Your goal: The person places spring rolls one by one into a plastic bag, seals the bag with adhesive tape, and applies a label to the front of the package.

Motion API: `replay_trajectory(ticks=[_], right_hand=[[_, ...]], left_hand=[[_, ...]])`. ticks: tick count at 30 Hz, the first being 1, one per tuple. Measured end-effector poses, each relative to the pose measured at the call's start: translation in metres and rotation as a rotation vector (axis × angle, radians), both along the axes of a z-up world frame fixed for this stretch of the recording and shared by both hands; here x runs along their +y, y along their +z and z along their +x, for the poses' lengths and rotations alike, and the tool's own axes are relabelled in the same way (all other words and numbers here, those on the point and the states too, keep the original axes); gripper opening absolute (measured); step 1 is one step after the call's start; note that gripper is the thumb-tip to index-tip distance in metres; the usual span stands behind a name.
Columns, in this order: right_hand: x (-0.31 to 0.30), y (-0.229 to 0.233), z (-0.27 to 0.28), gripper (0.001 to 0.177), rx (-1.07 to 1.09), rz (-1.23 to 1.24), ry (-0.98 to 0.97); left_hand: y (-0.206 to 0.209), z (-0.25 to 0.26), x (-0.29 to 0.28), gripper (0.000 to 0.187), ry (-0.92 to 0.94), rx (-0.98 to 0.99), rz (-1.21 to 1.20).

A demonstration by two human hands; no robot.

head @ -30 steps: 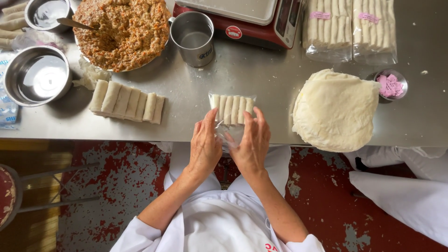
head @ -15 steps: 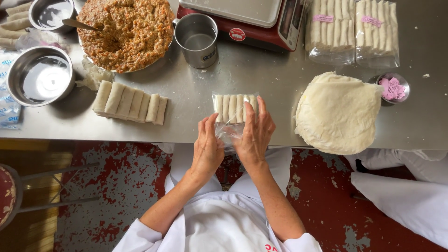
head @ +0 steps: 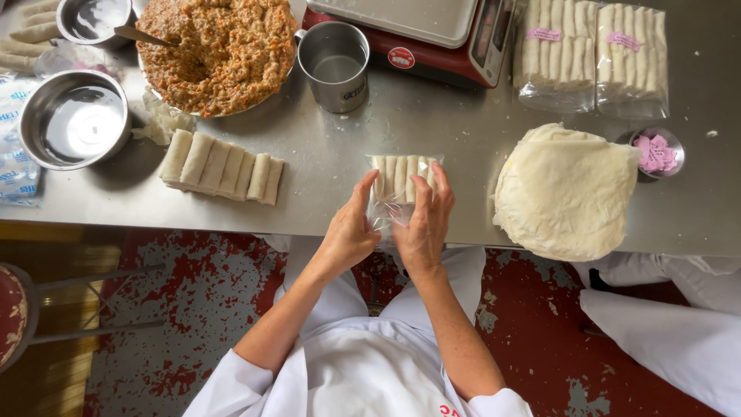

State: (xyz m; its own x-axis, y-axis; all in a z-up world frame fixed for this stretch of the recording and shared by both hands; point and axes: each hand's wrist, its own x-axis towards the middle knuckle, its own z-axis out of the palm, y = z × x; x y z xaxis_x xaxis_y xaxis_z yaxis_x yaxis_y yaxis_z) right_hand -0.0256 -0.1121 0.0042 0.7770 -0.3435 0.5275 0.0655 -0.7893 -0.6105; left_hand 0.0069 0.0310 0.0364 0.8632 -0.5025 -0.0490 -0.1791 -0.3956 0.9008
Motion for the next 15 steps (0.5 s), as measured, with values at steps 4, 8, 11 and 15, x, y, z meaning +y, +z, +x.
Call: replay_trajectory(ticks=[4, 8, 11, 15], right_hand=[[-0.002, 0.001, -0.012, 0.062, -0.007, -0.038, 0.006], [-0.014, 0.009, -0.057, 0.022, 0.057, 0.015, -0.047], [-0.011, 0.073, -0.097, 0.014, 0.187, 0.184, 0.042], [-0.007, 0.125, -0.121, 0.031, 0.349, 0.505, 0.246]], left_hand=[[0.010, -0.014, -0.003, 0.101, 0.078, -0.110, -0.017], [0.019, -0.044, 0.017, 0.084, 0.068, -0.412, 0.036], [0.073, -0.074, 0.037, 0.077, -0.138, -0.400, -0.033], [0.109, -0.094, 0.045, 0.070, -0.364, -0.404, -0.137]])
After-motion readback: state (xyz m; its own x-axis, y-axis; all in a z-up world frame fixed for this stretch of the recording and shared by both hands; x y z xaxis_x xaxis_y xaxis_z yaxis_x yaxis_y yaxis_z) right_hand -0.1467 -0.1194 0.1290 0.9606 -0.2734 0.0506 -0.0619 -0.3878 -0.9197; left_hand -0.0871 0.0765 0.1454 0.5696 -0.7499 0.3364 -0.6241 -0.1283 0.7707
